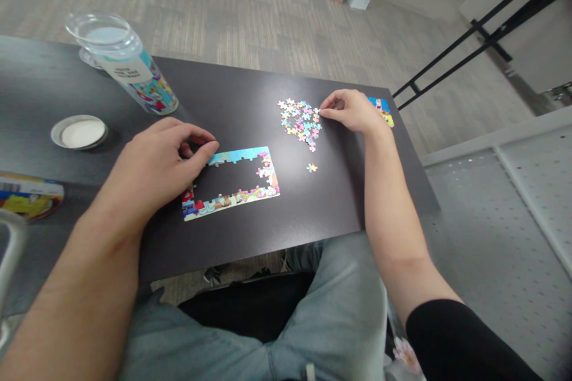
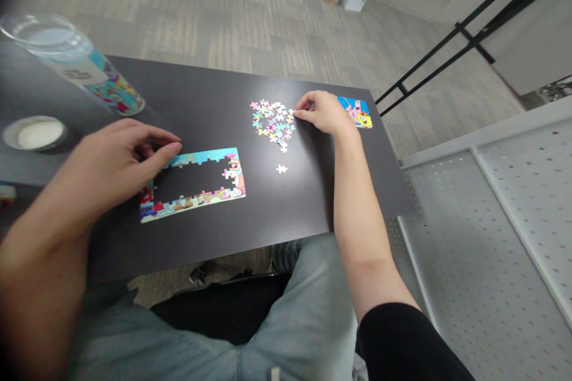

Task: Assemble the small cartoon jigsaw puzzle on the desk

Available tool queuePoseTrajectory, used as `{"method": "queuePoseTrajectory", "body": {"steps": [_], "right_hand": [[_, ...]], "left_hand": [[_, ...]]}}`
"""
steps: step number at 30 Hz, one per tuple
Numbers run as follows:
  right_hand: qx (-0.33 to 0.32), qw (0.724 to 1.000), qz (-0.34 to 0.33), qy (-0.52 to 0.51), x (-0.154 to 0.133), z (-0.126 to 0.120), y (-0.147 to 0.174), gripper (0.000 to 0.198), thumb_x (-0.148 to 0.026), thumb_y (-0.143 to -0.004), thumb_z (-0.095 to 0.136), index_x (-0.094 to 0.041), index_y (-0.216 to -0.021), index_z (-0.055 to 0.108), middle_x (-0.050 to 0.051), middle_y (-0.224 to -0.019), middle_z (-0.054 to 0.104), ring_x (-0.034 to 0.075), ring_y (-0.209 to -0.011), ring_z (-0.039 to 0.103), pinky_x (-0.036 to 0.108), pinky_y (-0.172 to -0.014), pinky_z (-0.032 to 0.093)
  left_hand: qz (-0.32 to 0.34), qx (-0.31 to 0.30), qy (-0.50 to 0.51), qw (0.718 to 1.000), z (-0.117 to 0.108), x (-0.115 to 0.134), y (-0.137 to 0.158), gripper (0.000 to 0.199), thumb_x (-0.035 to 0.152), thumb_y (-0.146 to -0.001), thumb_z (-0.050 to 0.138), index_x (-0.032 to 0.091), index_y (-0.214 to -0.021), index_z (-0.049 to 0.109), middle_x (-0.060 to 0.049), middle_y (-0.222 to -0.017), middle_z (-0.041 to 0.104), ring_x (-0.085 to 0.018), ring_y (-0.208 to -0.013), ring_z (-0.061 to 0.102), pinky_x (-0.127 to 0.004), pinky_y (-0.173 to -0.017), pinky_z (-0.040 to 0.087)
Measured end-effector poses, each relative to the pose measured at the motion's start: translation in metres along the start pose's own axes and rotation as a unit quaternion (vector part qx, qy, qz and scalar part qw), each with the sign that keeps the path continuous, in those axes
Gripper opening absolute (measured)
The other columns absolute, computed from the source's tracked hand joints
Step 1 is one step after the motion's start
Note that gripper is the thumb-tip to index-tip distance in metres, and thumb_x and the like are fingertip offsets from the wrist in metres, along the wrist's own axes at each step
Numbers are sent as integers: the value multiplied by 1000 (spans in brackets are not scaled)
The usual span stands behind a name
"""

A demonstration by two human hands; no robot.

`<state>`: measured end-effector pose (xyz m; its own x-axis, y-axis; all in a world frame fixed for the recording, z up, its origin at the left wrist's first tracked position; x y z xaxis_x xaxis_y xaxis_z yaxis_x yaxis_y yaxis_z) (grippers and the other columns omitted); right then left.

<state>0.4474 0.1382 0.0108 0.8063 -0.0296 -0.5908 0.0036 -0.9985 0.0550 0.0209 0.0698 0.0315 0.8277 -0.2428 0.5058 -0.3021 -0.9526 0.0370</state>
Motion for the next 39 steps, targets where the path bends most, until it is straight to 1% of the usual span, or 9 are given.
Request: {"method": "queuePoseTrajectory", "body": {"steps": [8,12,15,19,24,26,29,31,39], "right_hand": [[1,998,-16,-56,5,9,-4,24,-18,-95,95,-29,-98,74,7,-100,85,29,-97,78,49,-96,67],[-7,993,-45,-109,16,15,-13,36,-27,-85,105,-30,-103,75,3,-94,80,26,-94,75,46,-93,69],[-8,991,-71,-112,18,16,-16,31,-36,-87,107,-29,-98,79,3,-89,77,25,-88,71,44,-84,64],[-17,978,-125,-164,-16,17,-3,36,-47,-92,112,-30,-101,82,4,-100,82,26,-93,74,42,-86,63],[-186,938,-234,-175,-96,49,44,36,-59,-100,109,-27,-100,92,6,-104,91,25,-94,78,41,-88,65],[-248,919,-242,-187,-115,63,59,34,-56,-102,109,-26,-105,94,7,-109,94,24,-97,82,39,-91,68],[-306,904,-230,-192,-125,77,70,31,-51,-104,108,-25,-114,96,4,-107,96,22,-97,85,36,-90,69],[-323,900,-229,-184,-127,82,72,27,-49,-105,107,-25,-112,96,3,-102,96,21,-93,85,35,-88,69],[-328,913,-192,-148,-135,83,78,11,-37,-103,106,-30,-105,99,1,-99,96,23,-90,87,39,-84,69]], "left_hand": [[5,-3,-6,1000,2,-2,1,37,46,-118,67,20,-131,90,-7,-119,73,-28,-102,72,-42,-100,52],[14,21,-2,1000,5,-7,-1,41,50,-114,67,21,-126,93,-7,-118,76,-26,-97,71,-43,-96,53],[22,38,9,999,7,-9,-2,44,51,-110,68,20,-125,95,-9,-116,77,-27,-94,69,-45,-94,53],[14,37,15,999,9,-8,0,42,49,-112,70,21,-128,96,-8,-118,76,-26,-94,68,-45,-97,53],[13,34,11,999,9,-6,3,48,53,-117,68,20,-136,96,-8,-128,79,-23,-94,66,-46,-104,58],[13,32,3,999,9,-6,3,48,52,-120,67,20,-139,96,-8,-130,80,-22,-96,67,-44,-105,59],[7,32,-7,999,9,-6,3,43,49,-119,72,21,-140,96,-8,-129,79,-23,-99,68,-43,-110,61],[2,31,-12,999,9,-7,2,41,51,-119,73,23,-140,95,-7,-129,79,-23,-103,68,-43,-115,61],[-1,35,7,999,12,-7,2,44,55,-116,73,26,-141,95,-8,-135,80,-26,-107,70,-46,-121,60]]}}
Point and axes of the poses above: each hand's wrist, its own y-axis away from the middle knuckle, its own z-axis out of the palm, x = y × z, the point moved 5 cm from there along -y, towards the middle knuckle
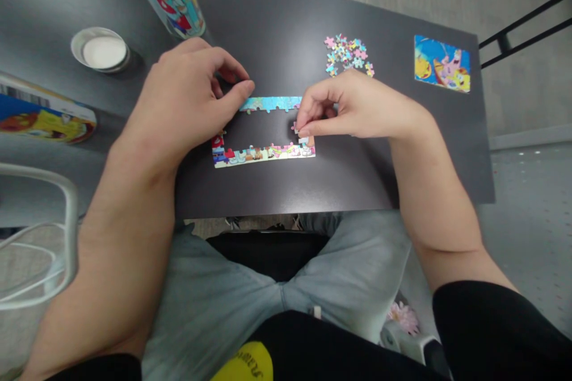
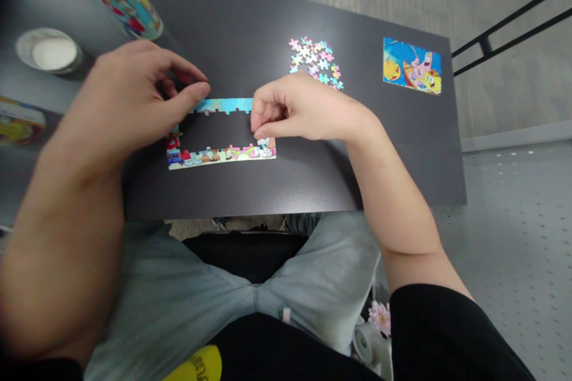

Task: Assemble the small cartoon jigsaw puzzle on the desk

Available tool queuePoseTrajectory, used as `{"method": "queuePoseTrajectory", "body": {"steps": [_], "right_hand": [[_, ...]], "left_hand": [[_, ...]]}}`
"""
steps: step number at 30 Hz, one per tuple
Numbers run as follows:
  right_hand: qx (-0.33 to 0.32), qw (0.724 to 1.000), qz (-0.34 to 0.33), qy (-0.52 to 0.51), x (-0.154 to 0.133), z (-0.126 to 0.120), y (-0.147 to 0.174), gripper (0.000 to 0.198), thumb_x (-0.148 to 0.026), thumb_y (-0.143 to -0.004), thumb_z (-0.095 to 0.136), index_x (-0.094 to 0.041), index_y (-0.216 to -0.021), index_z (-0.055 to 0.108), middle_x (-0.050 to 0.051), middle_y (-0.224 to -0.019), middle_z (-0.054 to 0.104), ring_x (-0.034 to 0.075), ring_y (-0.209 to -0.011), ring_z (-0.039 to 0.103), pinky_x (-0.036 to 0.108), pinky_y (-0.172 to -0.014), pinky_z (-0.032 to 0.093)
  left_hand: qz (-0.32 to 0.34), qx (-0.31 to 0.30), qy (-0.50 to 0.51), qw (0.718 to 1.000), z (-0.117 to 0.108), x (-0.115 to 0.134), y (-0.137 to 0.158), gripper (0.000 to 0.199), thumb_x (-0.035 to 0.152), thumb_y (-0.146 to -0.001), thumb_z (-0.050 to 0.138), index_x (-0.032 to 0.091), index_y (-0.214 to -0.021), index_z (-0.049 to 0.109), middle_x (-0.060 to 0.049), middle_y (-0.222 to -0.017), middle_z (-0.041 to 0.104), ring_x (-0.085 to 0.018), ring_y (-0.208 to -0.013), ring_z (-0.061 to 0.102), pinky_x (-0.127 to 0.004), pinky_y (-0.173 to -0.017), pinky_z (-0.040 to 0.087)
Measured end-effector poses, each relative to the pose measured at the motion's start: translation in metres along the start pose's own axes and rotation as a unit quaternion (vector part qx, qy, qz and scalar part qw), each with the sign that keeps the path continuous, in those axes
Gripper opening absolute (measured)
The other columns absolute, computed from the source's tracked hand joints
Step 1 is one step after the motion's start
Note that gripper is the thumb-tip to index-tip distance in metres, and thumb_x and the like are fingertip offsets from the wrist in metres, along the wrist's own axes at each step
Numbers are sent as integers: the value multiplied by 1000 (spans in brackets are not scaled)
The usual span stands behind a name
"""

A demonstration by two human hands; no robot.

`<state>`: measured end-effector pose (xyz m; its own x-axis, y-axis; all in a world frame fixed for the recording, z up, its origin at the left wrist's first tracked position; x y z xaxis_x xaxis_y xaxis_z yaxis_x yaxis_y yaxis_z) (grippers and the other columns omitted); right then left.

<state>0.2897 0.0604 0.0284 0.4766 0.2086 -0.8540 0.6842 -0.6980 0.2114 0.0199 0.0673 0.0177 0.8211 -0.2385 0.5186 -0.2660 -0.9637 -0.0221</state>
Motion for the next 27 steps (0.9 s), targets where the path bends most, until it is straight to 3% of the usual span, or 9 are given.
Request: {"method": "queuePoseTrajectory", "body": {"steps": [6,14,27], "right_hand": [[4,999,33,-18,4,4,-2,16,-38,-97,111,-32,-98,96,0,-97,94,24,-91,86,38,-82,67],[-1,999,26,19,2,5,-4,21,-43,-96,111,-32,-101,94,-1,-90,90,22,-83,78,37,-73,60],[26,999,-4,38,17,0,-5,37,-66,-98,109,-34,-99,91,1,-86,82,25,-80,67,44,-70,56]], "left_hand": [[22,29,-15,999,0,2,-1,40,45,-113,79,19,-137,98,-14,-123,80,-31,-107,74,-49,-116,62],[24,26,-25,999,2,0,0,48,52,-110,71,22,-137,97,-13,-118,79,-34,-113,75,-52,-118,62],[5,0,-18,1000,-3,3,1,43,50,-118,77,21,-144,96,-12,-133,80,-28,-108,72,-48,-121,61]]}}
Point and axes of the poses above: each hand's wrist, its own y-axis away from the middle knuckle, its own z-axis out of the palm, x = y × z, the point moved 5 cm from there along -y, towards the middle knuckle
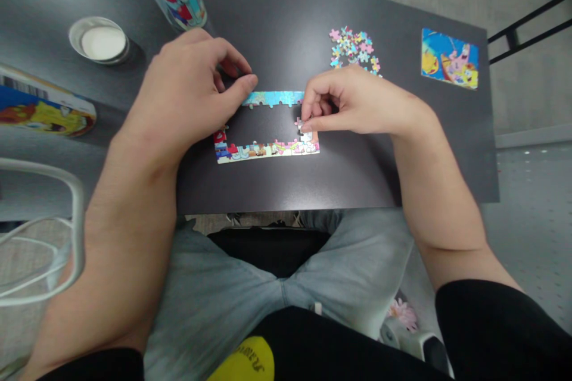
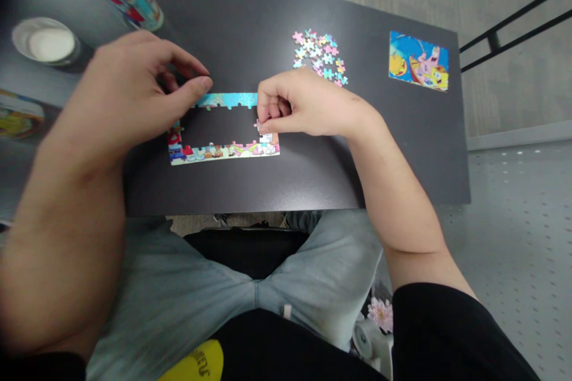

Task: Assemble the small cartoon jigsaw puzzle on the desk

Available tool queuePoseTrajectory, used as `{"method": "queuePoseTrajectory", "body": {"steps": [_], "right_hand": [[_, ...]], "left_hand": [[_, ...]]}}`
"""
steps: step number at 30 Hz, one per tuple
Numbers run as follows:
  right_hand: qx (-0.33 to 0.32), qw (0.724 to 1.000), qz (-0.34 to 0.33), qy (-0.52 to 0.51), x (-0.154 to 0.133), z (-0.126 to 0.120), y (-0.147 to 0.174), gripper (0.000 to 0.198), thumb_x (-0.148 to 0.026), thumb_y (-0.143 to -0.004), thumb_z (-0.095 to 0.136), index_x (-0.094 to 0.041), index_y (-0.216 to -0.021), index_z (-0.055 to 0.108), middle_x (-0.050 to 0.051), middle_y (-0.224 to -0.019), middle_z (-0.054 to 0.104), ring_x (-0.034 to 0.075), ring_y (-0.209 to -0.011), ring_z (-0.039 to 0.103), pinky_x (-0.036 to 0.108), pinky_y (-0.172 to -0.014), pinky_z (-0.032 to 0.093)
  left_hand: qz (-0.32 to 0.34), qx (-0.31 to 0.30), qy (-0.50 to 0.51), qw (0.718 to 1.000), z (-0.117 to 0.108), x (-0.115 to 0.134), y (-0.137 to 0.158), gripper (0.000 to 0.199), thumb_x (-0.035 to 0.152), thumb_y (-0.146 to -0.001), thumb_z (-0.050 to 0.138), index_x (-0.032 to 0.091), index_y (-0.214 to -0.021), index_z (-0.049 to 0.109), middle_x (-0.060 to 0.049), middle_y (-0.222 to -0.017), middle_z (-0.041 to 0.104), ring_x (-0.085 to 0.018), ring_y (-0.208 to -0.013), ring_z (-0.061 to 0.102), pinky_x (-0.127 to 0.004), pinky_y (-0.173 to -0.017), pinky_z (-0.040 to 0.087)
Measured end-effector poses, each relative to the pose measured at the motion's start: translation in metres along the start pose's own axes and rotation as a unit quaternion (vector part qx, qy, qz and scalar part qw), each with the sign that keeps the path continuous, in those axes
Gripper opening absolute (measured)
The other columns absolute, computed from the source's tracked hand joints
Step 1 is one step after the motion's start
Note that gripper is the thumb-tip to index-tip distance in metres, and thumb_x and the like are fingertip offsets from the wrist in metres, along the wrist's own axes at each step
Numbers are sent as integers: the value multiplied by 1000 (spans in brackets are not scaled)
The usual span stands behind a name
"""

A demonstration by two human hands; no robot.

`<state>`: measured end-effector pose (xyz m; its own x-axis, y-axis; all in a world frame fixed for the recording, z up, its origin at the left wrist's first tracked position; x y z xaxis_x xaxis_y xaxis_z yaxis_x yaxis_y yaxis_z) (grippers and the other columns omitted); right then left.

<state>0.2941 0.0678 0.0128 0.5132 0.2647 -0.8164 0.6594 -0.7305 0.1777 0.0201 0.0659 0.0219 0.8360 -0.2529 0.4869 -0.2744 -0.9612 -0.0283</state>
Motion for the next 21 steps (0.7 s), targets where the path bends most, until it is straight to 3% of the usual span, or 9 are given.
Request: {"method": "queuePoseTrajectory", "body": {"steps": [8,12,15,17,21], "right_hand": [[13,1000,-7,13,1,-2,-2,43,-68,-94,114,-32,-97,91,0,-83,77,23,-79,63,43,-71,50],[56,998,-16,24,-8,-18,7,41,-65,-104,108,-29,-100,89,-1,-85,76,20,-80,61,42,-79,48],[175,984,-27,31,-7,-45,13,41,-61,-105,109,-30,-95,84,0,-84,73,20,-79,56,44,-82,44],[288,957,-39,8,4,-66,17,49,-65,-98,114,-31,-92,79,1,-83,69,21,-79,53,45,-80,40],[446,893,-61,22,48,-102,22,66,-92,-90,106,-35,-95,74,1,-81,66,23,-78,51,45,-75,39]], "left_hand": [[-1,-10,-5,1000,1,1,0,48,54,-118,71,23,-146,95,-9,-135,81,-29,-119,69,-45,-121,59],[-6,-10,8,1000,0,0,0,45,53,-118,73,23,-145,94,-9,-132,80,-28,-119,70,-45,-125,57],[-6,-6,19,1000,1,-1,0,42,51,-117,76,22,-142,93,-11,-131,78,-31,-121,72,-49,-127,57],[-3,-6,24,1000,2,-2,-1,41,52,-116,76,22,-139,93,-11,-129,76,-31,-117,73,-52,-125,59],[-3,-3,25,1000,3,-7,-2,45,57,-112,68,26,-132,93,-8,-127,77,-27,-102,71,-52,-112,61]]}}
Point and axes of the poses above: each hand's wrist, its own y-axis away from the middle knuckle, its own z-axis out of the palm, x = y × z, the point moved 5 cm from there along -y, towards the middle knuckle
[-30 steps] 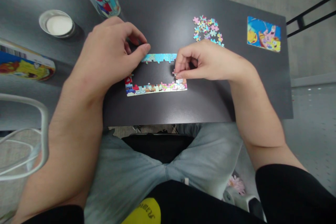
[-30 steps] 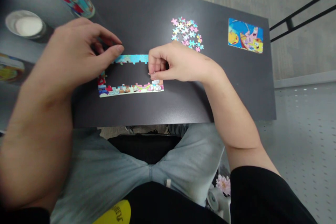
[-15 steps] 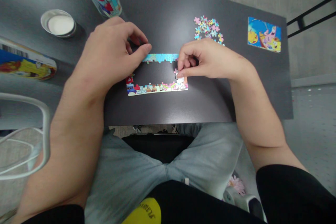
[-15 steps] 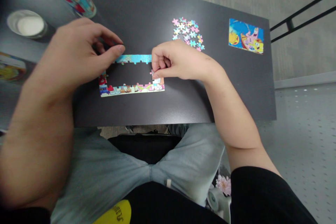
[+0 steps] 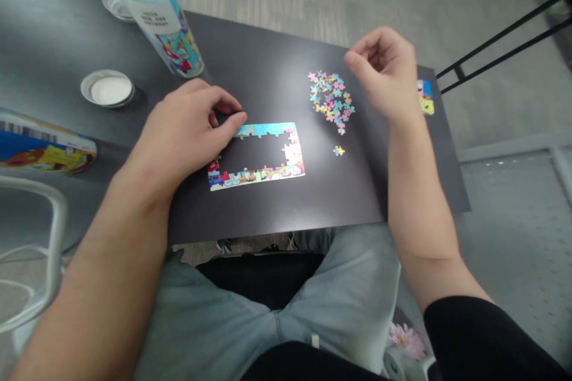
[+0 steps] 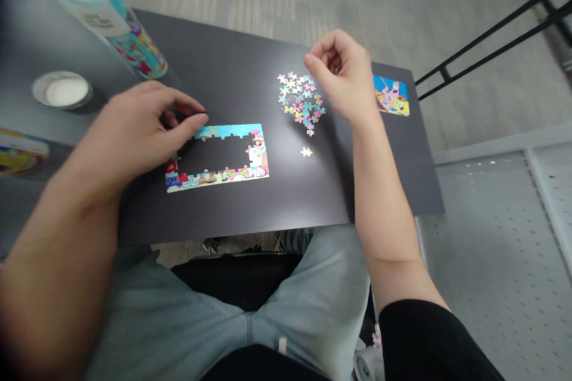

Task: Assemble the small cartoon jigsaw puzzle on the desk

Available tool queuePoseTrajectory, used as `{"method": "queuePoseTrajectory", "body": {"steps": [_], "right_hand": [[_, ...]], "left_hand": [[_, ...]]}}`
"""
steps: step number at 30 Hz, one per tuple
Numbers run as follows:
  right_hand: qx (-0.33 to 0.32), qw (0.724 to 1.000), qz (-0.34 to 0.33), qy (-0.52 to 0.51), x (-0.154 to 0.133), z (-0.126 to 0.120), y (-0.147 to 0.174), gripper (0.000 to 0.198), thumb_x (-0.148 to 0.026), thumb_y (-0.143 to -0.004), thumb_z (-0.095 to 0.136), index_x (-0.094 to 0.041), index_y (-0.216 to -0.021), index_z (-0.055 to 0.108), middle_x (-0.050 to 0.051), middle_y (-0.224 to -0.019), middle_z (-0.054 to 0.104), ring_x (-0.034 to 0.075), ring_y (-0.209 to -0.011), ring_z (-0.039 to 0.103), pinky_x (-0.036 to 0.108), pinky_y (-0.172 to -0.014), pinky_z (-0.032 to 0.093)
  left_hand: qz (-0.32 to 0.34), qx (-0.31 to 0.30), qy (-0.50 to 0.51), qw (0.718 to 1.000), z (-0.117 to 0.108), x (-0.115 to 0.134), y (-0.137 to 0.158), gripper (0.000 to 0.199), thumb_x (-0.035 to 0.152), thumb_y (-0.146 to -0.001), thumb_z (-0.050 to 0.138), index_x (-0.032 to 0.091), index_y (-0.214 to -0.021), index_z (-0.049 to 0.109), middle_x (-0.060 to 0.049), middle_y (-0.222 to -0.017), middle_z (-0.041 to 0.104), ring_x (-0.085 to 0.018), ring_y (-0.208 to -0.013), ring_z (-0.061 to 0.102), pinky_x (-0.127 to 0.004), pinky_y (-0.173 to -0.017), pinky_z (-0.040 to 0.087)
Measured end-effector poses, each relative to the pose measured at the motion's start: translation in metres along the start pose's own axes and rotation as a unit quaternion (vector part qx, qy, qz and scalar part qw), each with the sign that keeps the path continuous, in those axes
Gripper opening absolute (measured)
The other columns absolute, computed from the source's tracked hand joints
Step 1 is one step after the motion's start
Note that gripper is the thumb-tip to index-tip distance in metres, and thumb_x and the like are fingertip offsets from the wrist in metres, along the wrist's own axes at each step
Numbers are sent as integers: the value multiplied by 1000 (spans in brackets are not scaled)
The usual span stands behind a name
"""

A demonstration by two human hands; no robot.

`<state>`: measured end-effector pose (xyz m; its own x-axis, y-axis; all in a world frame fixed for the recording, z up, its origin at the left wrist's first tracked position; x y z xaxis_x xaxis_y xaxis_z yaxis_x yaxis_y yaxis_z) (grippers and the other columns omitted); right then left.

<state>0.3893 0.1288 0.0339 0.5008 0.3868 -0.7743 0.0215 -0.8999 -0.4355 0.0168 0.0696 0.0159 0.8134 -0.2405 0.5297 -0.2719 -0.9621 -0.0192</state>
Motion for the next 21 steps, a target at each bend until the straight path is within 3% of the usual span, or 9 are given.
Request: {"method": "queuePoseTrajectory", "body": {"steps": [1,3,5,8,14,21], "right_hand": [[32,999,1,20,13,-6,-4,67,-95,-91,101,-34,-95,74,0,-80,64,23,-77,50,45,-75,39],[11,996,22,83,38,-11,-9,54,-85,-103,91,-33,-102,75,2,-87,68,24,-82,56,46,-81,48],[4,990,28,135,54,-14,-11,32,-62,-109,85,-31,-105,77,4,-94,72,27,-86,62,47,-88,54],[-21,981,45,187,64,-9,-8,4,-32,-105,81,-29,-107,81,6,-101,76,28,-92,67,49,-97,59],[-69,975,68,199,66,8,-2,8,-25,-105,86,-27,-113,86,6,-108,76,23,-82,63,48,-97,63],[-73,974,85,196,74,1,-5,10,-19,-108,82,-27,-111,87,6,-107,76,25,-88,65,47,-99,63]], "left_hand": [[5,-1,-1,1000,1,-1,-1,45,59,-113,66,27,-132,92,-8,-128,78,-28,-102,72,-52,-110,62],[15,0,-3,1000,1,-4,-2,45,63,-110,65,30,-126,91,-9,-126,79,-30,-99,75,-53,-101,62],[19,-3,-4,1000,1,-6,-4,44,65,-110,65,32,-122,90,-10,-123,80,-33,-99,77,-54,-96,62],[22,-4,-2,1000,0,-6,-5,44,67,-109,64,32,-120,87,-11,-122,81,-35,-100,79,-55,-94,62],[14,-15,-6,1000,-1,-4,-5,42,67,-109,63,32,-120,85,-11,-122,81,-35,-100,78,-54,-92,60],[14,-4,-2,1000,1,-9,-7,37,67,-107,65,37,-118,83,-8,-119,81,-34,-100,78,-51,-90,60]]}}
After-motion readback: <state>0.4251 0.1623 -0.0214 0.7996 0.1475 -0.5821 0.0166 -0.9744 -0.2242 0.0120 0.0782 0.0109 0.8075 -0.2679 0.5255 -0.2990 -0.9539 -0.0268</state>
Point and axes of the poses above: each hand's wrist, its own y-axis away from the middle knuckle, its own z-axis out of the palm, x = y × z, the point moved 5 cm from there along -y, towards the middle knuckle
